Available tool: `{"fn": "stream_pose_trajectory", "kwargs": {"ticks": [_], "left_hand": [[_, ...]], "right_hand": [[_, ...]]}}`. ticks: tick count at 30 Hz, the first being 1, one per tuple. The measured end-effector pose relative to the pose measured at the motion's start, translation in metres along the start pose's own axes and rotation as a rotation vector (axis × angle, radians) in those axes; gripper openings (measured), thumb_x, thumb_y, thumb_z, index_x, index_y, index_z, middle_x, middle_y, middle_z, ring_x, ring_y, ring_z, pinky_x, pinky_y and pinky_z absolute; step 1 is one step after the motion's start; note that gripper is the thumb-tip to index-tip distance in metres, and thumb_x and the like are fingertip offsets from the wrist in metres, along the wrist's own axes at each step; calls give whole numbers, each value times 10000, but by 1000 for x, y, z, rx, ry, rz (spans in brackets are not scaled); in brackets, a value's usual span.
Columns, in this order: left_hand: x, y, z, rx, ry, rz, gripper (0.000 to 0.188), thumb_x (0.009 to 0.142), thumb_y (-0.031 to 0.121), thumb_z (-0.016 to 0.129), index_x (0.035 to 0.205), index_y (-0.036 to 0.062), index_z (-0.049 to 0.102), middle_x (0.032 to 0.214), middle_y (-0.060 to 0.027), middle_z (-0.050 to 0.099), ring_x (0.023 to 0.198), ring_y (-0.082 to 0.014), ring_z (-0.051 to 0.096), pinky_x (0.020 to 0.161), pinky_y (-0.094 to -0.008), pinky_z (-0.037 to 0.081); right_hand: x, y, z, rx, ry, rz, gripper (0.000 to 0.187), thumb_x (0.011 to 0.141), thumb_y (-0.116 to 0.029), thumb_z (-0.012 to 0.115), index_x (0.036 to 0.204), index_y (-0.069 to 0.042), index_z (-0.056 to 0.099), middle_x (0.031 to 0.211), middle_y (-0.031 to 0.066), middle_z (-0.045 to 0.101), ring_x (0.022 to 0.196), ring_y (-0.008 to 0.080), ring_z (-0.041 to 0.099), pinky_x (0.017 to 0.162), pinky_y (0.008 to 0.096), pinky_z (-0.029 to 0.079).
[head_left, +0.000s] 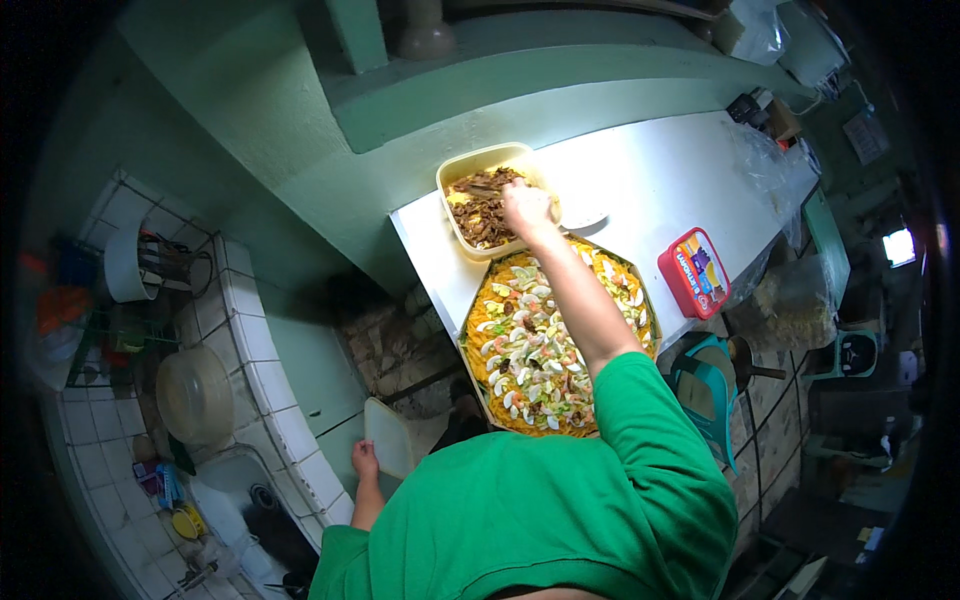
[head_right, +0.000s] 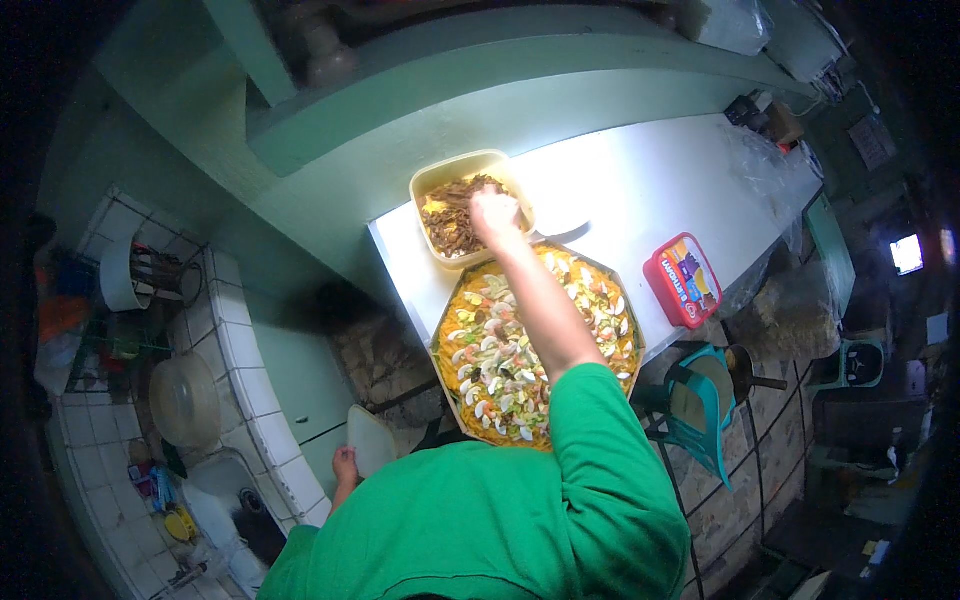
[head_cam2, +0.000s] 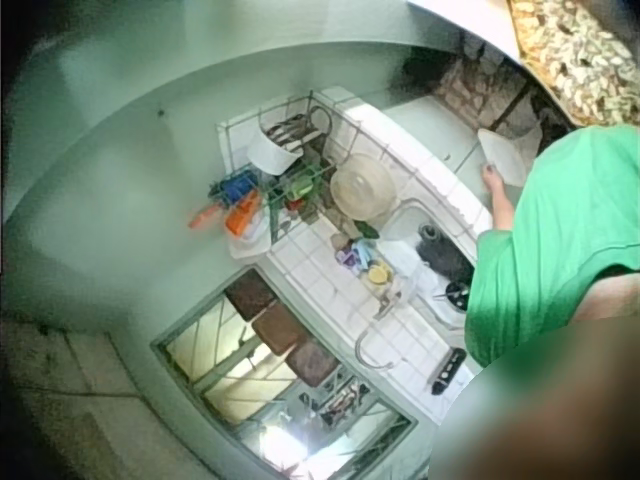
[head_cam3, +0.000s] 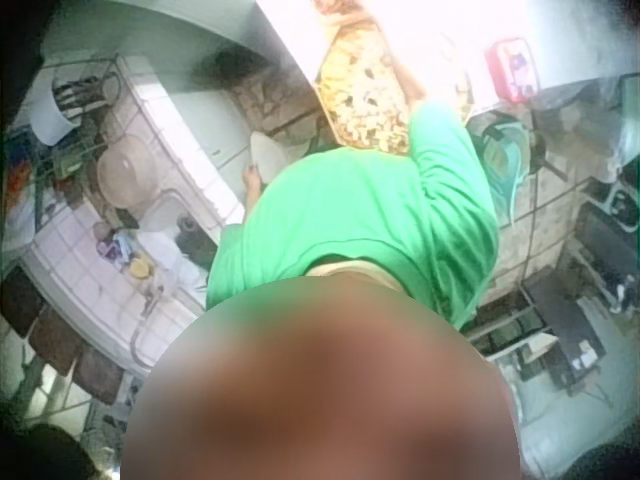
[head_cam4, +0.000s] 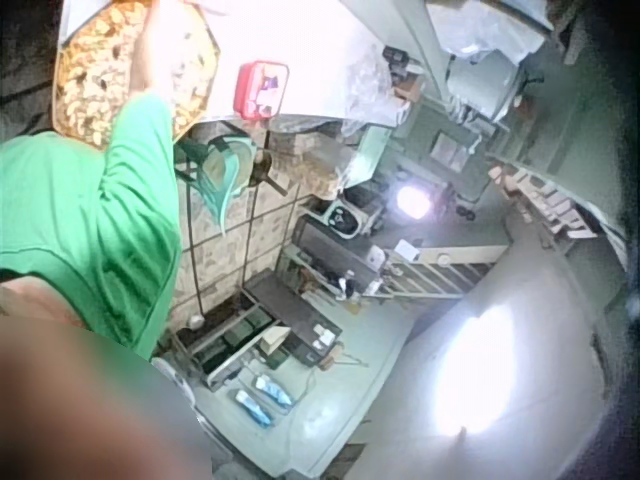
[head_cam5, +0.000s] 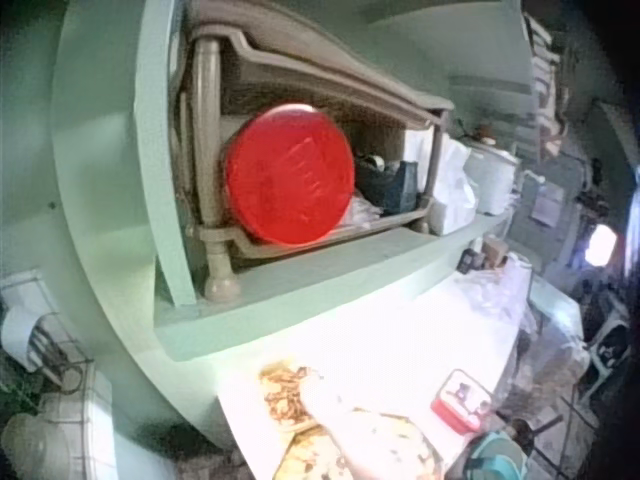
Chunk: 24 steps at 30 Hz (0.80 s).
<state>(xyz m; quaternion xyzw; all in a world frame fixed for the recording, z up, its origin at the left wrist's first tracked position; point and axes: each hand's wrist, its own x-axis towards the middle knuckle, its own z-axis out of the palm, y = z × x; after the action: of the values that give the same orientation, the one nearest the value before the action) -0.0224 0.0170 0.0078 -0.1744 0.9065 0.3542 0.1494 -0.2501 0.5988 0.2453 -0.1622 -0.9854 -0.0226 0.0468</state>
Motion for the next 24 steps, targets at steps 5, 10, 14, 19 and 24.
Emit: {"fn": "stream_pose_trajectory", "kwargs": {"ticks": [5,10,14,19,24], "left_hand": [[10,-10,-8,15,-7,-7,206,900,201,644,985,14,637,866,-125,681,787,-215,636,749,-346,496],[31,-7,-2,-53,-68,-69,199,912,177,625,1007,2,631,908,-123,681,810,-211,638,772,-339,496],[39,6,-2,-94,-63,22,204,921,163,609,1030,-9,614,922,-126,677,827,-209,639,787,-334,496],[47,12,-1,-174,-49,-31,188,930,150,596,1026,-12,610,920,-124,676,836,-199,635,786,-325,492],[35,4,-3,-149,-25,29,191,925,162,607,1013,-8,611,896,-122,684,810,-212,641,767,-335,495]], "right_hand": [[-7,25,-43,145,-13,193,199,870,-212,573,886,-60,701,894,172,679,855,343,673,740,466,537],[1,5,-29,190,53,126,191,890,-214,550,935,-89,688,979,172,651,915,351,650,793,474,506],[13,-8,-1,209,-26,139,200,900,-213,532,948,-83,676,986,168,649,898,352,657,783,475,509],[6,-2,-1,292,36,104,214,918,-236,512,949,-97,672,995,153,648,896,353,653,780,478,507],[-31,16,-41,322,152,133,260,938,-341,523,981,-128,666,906,140,681,818,352,658,724,485,506]]}}
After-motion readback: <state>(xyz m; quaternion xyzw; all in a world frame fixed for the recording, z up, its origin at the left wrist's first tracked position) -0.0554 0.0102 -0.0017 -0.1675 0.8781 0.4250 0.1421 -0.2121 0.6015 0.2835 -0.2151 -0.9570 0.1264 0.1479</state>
